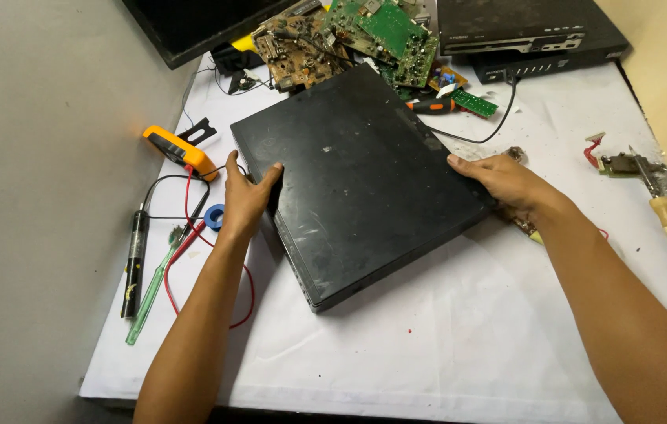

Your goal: Disassembling a large electronic device by removing screws from the back panel with a screwdriver.

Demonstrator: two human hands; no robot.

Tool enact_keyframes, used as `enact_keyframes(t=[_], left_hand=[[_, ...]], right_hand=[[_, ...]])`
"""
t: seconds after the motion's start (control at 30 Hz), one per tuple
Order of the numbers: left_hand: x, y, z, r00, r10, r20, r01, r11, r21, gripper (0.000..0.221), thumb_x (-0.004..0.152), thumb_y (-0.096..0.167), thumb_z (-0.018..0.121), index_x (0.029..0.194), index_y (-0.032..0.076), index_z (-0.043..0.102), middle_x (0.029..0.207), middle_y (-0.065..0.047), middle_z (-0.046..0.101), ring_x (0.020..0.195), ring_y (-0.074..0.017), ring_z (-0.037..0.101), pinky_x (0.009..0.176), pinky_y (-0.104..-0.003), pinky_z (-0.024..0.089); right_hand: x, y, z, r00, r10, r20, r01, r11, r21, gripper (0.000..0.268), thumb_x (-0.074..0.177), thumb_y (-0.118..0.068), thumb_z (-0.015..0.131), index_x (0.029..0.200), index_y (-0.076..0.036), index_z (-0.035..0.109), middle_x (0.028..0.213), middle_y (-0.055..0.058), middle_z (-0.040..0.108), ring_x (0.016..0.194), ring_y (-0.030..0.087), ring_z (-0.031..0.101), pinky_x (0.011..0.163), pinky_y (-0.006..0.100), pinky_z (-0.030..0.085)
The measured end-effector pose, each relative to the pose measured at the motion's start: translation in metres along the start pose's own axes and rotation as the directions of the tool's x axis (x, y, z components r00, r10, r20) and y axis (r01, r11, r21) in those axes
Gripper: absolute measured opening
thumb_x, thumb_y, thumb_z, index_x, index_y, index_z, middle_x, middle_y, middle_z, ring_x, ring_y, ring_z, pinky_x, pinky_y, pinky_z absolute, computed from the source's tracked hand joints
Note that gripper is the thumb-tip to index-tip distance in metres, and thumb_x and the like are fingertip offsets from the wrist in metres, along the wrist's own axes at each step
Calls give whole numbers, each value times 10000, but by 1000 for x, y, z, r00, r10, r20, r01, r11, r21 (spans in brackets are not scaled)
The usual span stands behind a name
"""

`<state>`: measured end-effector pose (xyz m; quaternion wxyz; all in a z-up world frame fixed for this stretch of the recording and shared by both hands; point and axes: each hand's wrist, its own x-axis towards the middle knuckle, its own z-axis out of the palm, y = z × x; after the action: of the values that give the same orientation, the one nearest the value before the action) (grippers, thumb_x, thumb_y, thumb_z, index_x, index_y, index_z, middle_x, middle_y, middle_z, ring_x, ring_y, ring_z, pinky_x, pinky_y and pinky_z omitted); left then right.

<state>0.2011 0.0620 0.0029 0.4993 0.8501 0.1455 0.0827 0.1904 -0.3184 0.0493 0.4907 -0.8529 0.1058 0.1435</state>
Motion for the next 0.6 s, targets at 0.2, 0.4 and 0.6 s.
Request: enact_keyframes(t=[0.2,0.4,0.6], left_hand=[[8,-21,9,996,43,-74,-56,982,-179,940,912,383,806,1603,50,263,1270,-390,581,1214,-479,619,980,-543,512],[6,-27,2,991,49,-123,-83,955,-283,843,922,267,803,1601,81,341,1041,-185,588,923,-229,573,757,-354,521],[27,-47,-3,985,159,-67,-172,881,-440,855,900,216,839,1595,93,356,1043,-141,672,881,-139,614,756,-263,558]], right_hand=[[14,22,-10,989,-29,148,-17,954,301,553,964,-517,737,789,5,690,532,43,476,338,90,373,283,165,241],[7,25,-6,984,-20,179,-41,943,332,469,928,-429,766,729,-29,625,519,-6,412,364,47,314,287,147,200],[-12,37,-11,966,-75,249,-16,938,347,360,928,-361,723,990,-7,721,546,-15,389,310,45,287,232,187,253]])
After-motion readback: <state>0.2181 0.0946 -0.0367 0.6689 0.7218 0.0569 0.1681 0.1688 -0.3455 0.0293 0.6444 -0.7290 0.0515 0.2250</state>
